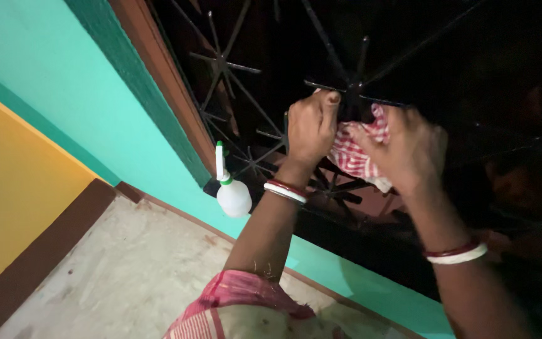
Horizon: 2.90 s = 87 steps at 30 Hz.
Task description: The person wipes a black metal window grille with a red-and-white checkered cloth. They methodically clean the bars and decorative star-shaped elements, moving the cloth over different sections of the grille. A white spray bottle is visible on the windowsill nearby.
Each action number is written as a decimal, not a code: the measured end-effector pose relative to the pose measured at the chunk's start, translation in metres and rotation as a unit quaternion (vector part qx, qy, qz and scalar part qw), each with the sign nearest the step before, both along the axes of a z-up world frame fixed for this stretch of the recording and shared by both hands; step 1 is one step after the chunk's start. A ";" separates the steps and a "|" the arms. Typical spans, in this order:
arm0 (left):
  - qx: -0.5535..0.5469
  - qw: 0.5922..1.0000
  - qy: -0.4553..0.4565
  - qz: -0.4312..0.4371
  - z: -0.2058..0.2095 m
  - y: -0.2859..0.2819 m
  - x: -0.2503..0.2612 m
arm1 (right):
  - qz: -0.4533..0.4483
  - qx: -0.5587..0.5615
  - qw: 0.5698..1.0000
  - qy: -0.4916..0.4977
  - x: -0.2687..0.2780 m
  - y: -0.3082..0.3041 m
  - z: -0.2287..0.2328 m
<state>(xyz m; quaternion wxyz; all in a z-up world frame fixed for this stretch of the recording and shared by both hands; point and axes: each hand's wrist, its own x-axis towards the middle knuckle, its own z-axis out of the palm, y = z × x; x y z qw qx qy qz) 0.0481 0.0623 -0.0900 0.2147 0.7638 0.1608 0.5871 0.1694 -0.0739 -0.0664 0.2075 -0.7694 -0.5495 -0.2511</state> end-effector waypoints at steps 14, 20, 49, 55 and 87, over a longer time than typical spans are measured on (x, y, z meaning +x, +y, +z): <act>0.145 0.982 0.076 0.096 -0.049 0.002 -0.013 | 0.071 0.113 0.984 -0.120 0.005 -0.010 -0.022; 0.125 0.978 0.158 0.044 -0.042 0.002 -0.032 | 0.048 0.054 0.993 -0.097 0.009 -0.007 -0.014; 0.101 0.984 0.102 -0.109 -0.030 0.016 -0.041 | 0.008 0.108 0.985 -0.138 0.023 -0.013 -0.050; 0.106 0.978 0.135 -0.115 -0.048 0.024 -0.040 | -0.009 0.089 0.987 -0.132 0.026 -0.014 -0.057; 0.156 0.950 0.214 0.166 -0.031 0.020 -0.102 | 0.205 0.178 0.947 -0.173 -0.090 0.059 -0.032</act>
